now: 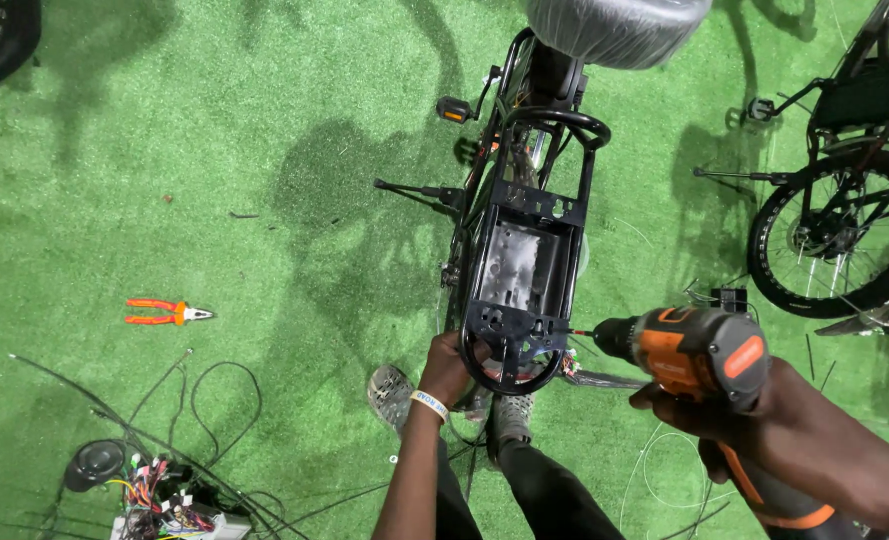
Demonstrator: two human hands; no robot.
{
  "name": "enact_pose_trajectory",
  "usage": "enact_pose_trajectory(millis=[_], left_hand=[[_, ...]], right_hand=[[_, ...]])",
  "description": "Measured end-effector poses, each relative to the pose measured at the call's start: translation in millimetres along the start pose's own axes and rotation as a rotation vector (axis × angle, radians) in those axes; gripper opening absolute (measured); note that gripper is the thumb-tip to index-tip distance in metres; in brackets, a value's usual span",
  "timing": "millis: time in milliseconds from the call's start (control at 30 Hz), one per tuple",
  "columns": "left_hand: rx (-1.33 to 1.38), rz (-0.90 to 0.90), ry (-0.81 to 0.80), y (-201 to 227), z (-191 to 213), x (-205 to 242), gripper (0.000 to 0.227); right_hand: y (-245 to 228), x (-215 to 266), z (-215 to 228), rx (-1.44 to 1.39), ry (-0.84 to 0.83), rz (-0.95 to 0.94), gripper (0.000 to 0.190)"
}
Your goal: The person uses a cordless drill to attach a metal bracket to the frame of a bicycle. They then remove the bracket, pick up a black battery pack from a bucket, and place it into the frame's battery compartment.
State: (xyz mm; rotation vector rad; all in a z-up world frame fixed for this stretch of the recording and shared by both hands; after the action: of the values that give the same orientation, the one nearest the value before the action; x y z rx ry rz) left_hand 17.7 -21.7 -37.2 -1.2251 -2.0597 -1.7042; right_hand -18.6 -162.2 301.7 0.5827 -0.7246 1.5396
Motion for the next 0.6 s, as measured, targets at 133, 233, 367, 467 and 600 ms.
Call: enact_pose_trajectory(millis=[133, 233, 367, 467, 600], left_hand=[[-0.077, 0.081, 0.141, 1, 2, 13, 0.024], [0.114, 0.009, 0.217, 0, -3, 21, 0.014], [0.404, 0.025, 0.541, -3, -6, 39, 0.013], [0.462, 0.033, 0.693, 11, -15, 67, 0.021], [0.437, -0.219, 0.815, 14, -24, 88, 0.027]], right_hand=[[33, -20, 2, -0.205, 0.033, 0.076, 0.03], [65, -38, -6, -0.517, -0.013, 0.121, 0.052], [94, -77, -20, -0.808, -0.268, 0.438, 0.07], [110, -75, -26, -0.944, -0.366, 0.584, 0.072], [144, -85, -34, -1.175, -0.27, 0.4, 0.051]])
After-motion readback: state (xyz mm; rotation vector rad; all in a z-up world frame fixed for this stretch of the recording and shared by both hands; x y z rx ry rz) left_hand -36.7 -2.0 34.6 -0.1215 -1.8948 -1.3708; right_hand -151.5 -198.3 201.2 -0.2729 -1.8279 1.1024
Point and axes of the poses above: each hand's wrist, its own x-axis away from the middle knuckle, its own z-axis out of the back of the hand, y = z × x, the point moved 4 cm from there along -x, towards the middle knuckle, and after that the axes turned 8 degrees about y, right-handed, at the moved point
